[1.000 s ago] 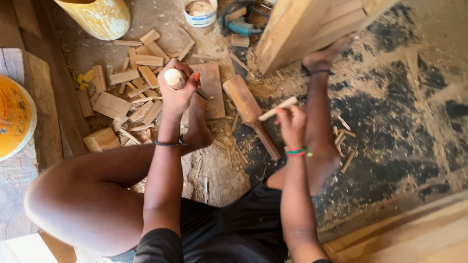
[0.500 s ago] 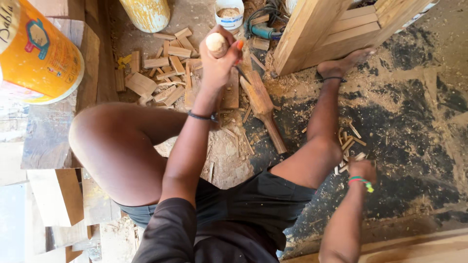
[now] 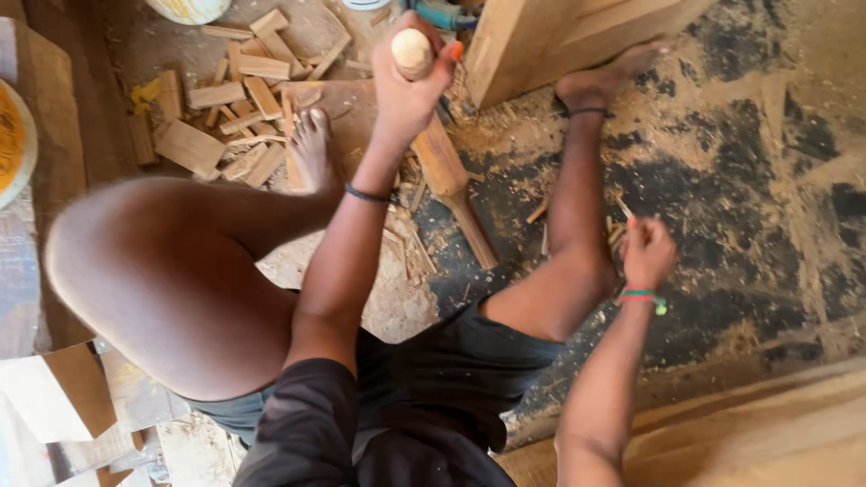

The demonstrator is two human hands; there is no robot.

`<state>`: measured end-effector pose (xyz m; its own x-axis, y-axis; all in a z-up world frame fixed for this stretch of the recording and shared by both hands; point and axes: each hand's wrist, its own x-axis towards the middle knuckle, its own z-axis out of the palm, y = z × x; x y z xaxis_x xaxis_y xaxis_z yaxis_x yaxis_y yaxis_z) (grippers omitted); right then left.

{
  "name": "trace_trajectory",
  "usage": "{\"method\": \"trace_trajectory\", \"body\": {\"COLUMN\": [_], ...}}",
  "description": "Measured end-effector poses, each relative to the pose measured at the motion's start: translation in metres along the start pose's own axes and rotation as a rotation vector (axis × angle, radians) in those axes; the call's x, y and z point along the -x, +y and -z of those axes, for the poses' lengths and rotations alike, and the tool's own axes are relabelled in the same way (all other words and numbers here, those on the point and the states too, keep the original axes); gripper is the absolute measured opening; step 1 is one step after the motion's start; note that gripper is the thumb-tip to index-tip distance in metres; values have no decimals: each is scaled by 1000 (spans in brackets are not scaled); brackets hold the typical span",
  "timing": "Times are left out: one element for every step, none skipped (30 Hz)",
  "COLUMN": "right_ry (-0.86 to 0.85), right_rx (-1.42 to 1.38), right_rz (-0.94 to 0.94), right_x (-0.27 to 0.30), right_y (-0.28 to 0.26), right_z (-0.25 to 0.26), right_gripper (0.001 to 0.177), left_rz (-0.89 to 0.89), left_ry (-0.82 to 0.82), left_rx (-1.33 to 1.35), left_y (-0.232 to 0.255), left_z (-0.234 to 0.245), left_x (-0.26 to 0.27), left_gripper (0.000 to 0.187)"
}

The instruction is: The person sits on the floor and carves a small piece of wood using a chisel and a wooden mallet. They repeatedly strike the chisel to shape the wood, occasionally adjusting its position and clearing away wood shavings.

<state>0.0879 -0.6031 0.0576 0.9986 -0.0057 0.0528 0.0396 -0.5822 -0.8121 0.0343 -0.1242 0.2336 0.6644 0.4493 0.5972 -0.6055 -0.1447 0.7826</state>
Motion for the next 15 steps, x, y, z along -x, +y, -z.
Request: {"method": "trace_trajectory", "body": {"right_ry": [14, -21, -58, -96, -150, -203, -227, -251, -265, -279, -288, -297, -301, -252, -193], "right_rx": [-90, -173, -262, -350, -292, -234, -175, -115, -76, -37, 9, 56, 124, 212, 301], "right_rz": [75, 99, 126, 151, 158, 166, 340, 514, 526, 539, 497, 455, 405, 524, 646], "right_x": [-15, -27, -38, -50, -53, -57, -63, -69, -73, -77, -81, -84, -88, -93, -101], "right_y": [-26, -53, -80, -107, -128, -148, -164, -176, -189, -198, -206, -213, -210, -205, -199], "right_z": [-15, -33, -56, -80, -104, -136, -168, -197, -231, -260, -287, -316, -331, -350, -369], "right_gripper": [21, 20, 20, 20, 21, 24, 21, 19, 20, 22, 25, 30, 35, 39, 44], "left_rz": [-23, -45, -38, -30, -9, 10, 35, 82, 113, 95, 77, 70, 76, 83, 62], "left_ry": [24, 47, 55, 64, 69, 103, 136, 202, 257, 316, 380, 397, 413, 428, 441], "left_rx": [-34, -67, -139, -210, -273, -284, -290, -353, -430, -344, -263, -97, 89, 276, 259], "left_y": [-4, -5, -4, -2, -1, -2, -3, 0, 6, 6, 6, 5, 1, -3, -9], "left_z": [-1, 1, 11, 23, 32, 47, 62, 76, 92, 98, 106, 117, 122, 127, 130], "left_x": [-2, -4, -5, -3, -2, -5, -7, 0, 8, 12, 13, 11, 13, 16, 17], "left_gripper": [22, 23, 23, 22, 21, 21, 20, 22, 23, 22, 21, 23, 25, 27, 26]}}
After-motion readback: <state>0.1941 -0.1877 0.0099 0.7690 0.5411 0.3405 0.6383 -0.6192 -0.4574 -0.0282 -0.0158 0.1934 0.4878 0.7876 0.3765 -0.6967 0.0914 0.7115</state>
